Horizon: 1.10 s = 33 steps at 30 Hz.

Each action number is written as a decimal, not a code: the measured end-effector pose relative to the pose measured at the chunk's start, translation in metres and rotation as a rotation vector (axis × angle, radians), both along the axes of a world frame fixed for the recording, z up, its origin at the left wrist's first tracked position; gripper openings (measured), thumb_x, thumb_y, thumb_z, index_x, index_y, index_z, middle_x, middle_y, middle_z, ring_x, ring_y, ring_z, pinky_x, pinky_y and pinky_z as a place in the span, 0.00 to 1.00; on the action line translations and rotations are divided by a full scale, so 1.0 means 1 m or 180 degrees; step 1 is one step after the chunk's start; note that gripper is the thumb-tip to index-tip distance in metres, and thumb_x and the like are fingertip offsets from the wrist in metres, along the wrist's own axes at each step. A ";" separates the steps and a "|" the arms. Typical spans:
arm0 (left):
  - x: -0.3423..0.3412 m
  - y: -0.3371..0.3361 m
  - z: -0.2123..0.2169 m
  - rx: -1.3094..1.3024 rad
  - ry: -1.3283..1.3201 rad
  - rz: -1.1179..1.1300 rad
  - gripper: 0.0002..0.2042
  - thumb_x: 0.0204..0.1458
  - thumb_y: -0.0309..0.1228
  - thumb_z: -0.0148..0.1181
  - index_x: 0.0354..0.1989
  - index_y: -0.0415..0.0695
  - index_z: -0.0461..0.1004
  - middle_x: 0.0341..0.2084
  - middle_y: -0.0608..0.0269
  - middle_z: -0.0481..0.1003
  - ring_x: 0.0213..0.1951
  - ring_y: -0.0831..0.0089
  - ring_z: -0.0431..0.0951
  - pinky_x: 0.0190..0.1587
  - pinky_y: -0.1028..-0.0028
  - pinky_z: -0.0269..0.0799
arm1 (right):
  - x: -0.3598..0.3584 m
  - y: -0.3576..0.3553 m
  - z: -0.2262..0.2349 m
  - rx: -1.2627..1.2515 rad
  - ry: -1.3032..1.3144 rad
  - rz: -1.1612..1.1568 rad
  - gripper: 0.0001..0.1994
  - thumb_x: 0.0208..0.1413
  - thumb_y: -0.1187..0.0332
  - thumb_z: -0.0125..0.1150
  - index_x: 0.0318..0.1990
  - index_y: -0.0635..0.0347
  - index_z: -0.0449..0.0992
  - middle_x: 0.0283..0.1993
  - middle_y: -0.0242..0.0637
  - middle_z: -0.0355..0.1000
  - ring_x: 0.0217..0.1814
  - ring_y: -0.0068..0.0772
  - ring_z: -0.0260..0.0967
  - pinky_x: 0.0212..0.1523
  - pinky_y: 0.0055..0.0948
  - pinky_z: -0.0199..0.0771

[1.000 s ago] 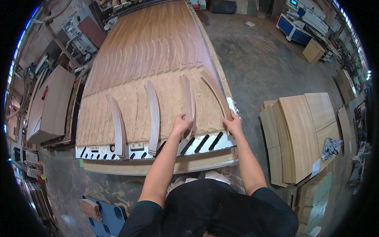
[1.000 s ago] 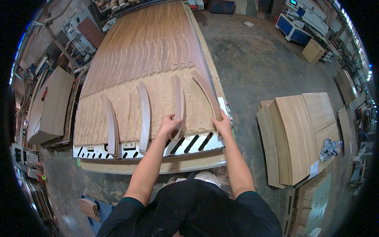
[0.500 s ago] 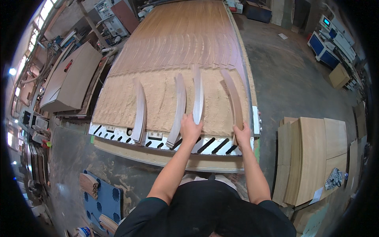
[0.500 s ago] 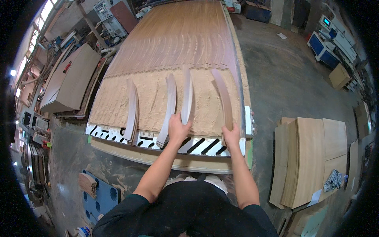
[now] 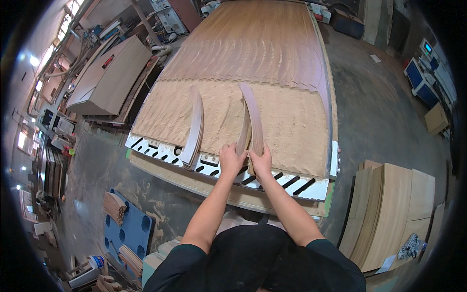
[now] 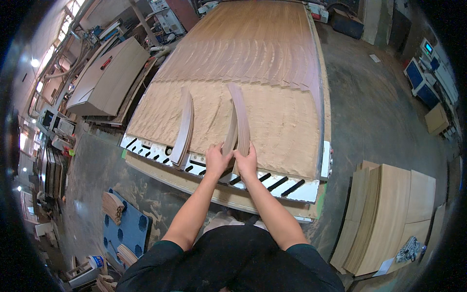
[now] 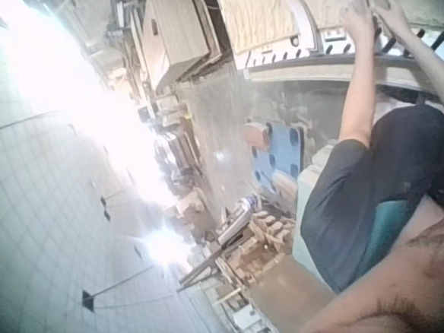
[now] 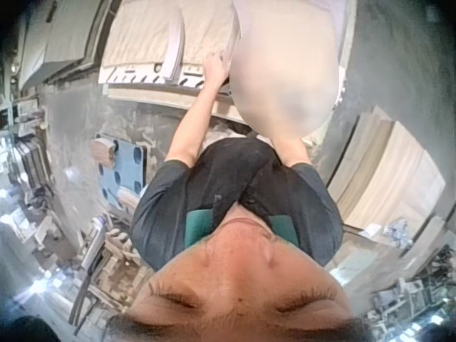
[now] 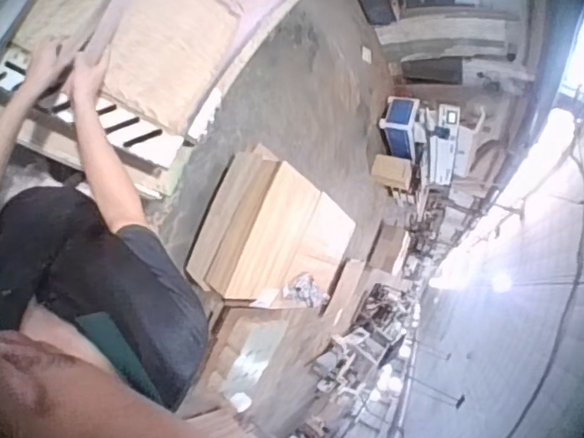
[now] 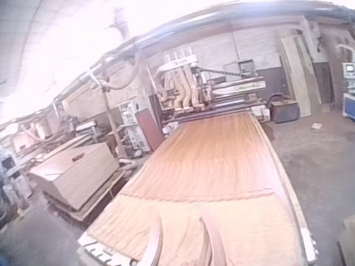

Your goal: The person collects curved wooden slats from a large stack on a machine bed, carries them to a blue pallet, and returns to sort the remaining slats on the bed.

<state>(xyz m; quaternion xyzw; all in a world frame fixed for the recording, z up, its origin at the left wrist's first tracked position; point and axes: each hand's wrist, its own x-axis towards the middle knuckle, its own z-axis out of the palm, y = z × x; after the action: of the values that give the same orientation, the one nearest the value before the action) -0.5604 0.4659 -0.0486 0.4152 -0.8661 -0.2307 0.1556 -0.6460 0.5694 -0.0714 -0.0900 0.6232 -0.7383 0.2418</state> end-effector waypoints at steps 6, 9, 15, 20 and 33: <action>0.007 -0.035 -0.013 0.0944 0.0382 0.0004 0.18 0.66 0.36 0.67 0.59 0.38 0.85 0.53 0.36 0.79 0.57 0.39 0.79 0.65 0.50 0.74 | 0.011 -0.033 -0.011 0.0178 -0.0146 -0.0027 0.30 0.63 0.74 0.71 0.72 0.69 0.69 0.60 0.47 0.79 0.60 0.37 0.79 0.62 0.37 0.80; 0.017 -0.038 -0.026 0.1390 0.0802 -0.0028 0.16 0.69 0.31 0.61 0.60 0.37 0.85 0.52 0.37 0.81 0.57 0.41 0.81 0.66 0.54 0.75 | 0.035 -0.046 0.011 0.0425 -0.0221 -0.0317 0.33 0.63 0.73 0.72 0.73 0.69 0.66 0.62 0.49 0.78 0.61 0.39 0.79 0.62 0.38 0.80; 0.012 -0.042 -0.045 0.3467 0.1856 0.0138 0.20 0.71 0.32 0.58 0.63 0.31 0.82 0.60 0.37 0.83 0.63 0.51 0.83 0.68 0.61 0.74 | 0.049 -0.064 -0.018 0.0822 -0.0078 -0.0598 0.35 0.65 0.69 0.73 0.74 0.70 0.61 0.65 0.53 0.75 0.64 0.41 0.77 0.65 0.39 0.78; 0.021 -0.056 -0.068 0.3399 0.1581 -0.0308 0.23 0.73 0.41 0.55 0.59 0.32 0.82 0.55 0.34 0.83 0.59 0.42 0.83 0.63 0.55 0.76 | 0.057 -0.077 -0.009 0.1135 -0.0311 -0.0733 0.33 0.73 0.61 0.68 0.75 0.67 0.59 0.68 0.56 0.72 0.68 0.45 0.73 0.69 0.43 0.74; 0.039 -0.071 -0.046 0.3314 0.0709 -0.0481 0.31 0.76 0.50 0.49 0.78 0.41 0.68 0.75 0.34 0.67 0.76 0.37 0.64 0.79 0.50 0.59 | 0.053 -0.096 0.019 0.0672 -0.1007 -0.0576 0.42 0.67 0.60 0.75 0.78 0.59 0.51 0.67 0.56 0.71 0.63 0.46 0.76 0.59 0.47 0.81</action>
<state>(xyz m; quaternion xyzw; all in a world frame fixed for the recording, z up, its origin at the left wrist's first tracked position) -0.5211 0.3948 -0.0946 0.3469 -0.6429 -0.6829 0.0030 -0.5929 0.4738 -0.0520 0.1092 0.6569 -0.6925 0.2773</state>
